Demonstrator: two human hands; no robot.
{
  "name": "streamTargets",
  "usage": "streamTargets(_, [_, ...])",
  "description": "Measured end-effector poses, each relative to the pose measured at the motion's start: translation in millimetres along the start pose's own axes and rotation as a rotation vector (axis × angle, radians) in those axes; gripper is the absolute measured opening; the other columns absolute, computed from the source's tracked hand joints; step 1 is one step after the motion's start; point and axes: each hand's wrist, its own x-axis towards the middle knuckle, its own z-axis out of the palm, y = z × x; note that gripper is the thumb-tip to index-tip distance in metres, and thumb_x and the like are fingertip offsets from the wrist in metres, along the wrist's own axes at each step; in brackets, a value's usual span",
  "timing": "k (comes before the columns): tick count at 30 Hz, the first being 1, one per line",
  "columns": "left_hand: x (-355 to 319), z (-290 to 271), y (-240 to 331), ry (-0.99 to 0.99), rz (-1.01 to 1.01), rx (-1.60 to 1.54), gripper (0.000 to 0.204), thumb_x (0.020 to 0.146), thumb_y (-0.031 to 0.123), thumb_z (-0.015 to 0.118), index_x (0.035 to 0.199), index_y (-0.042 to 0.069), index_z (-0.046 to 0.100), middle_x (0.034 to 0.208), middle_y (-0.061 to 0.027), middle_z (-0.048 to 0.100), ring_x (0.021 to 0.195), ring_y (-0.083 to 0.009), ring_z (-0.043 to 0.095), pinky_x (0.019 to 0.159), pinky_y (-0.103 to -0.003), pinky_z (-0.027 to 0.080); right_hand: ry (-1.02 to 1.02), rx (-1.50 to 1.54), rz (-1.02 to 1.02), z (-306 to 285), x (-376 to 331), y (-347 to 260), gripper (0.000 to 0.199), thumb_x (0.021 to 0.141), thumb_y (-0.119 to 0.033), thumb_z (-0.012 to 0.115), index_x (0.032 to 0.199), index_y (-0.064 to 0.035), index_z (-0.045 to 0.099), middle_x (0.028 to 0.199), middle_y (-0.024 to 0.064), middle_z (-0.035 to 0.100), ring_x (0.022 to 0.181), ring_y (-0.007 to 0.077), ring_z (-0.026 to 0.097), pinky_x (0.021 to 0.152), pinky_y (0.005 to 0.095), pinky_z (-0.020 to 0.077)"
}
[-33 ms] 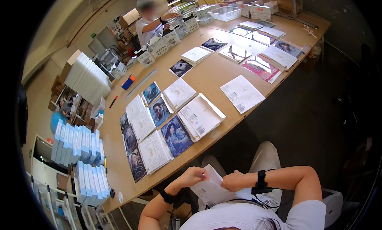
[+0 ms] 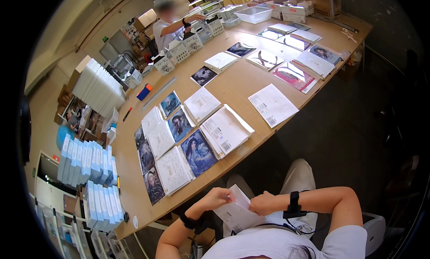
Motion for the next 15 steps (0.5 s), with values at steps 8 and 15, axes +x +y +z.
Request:
streamTargets(8, [-1.0, 0.8, -4.1, -0.005, -0.032, -0.058, 0.013, 0.076, -0.004, 0.058, 0.084, 0.004, 0.064, 0.075, -0.0065, 0.065, 0.073, -0.0109, 0.060, 0.065, -0.026, 0.047, -0.009, -0.006, -0.018, 1.9, 1.5, 3.0, 0.009, 0.072, -0.013, 0.065, 0.082, -0.0120, 0.064, 0.083, 0.0065, 0.061, 0.083, 0.0264, 0.061, 0.068, 0.0474, 0.0386])
streamTargets(15, [-4.1, -1.0, -1.6, -0.002, -0.055, -0.072, 0.014, 0.076, -0.006, 0.057, 0.083, 0.003, 0.064, 0.076, -0.0054, 0.064, 0.075, -0.0104, 0.060, 0.066, -0.026, 0.047, -0.043, -0.047, -0.055, -6.3, 0.0, 1.1, 0.008, 0.075, -0.015, 0.063, 0.082, -0.0134, 0.064, 0.085, 0.0058, 0.059, 0.084, 0.0256, 0.061, 0.069, 0.0477, 0.0385])
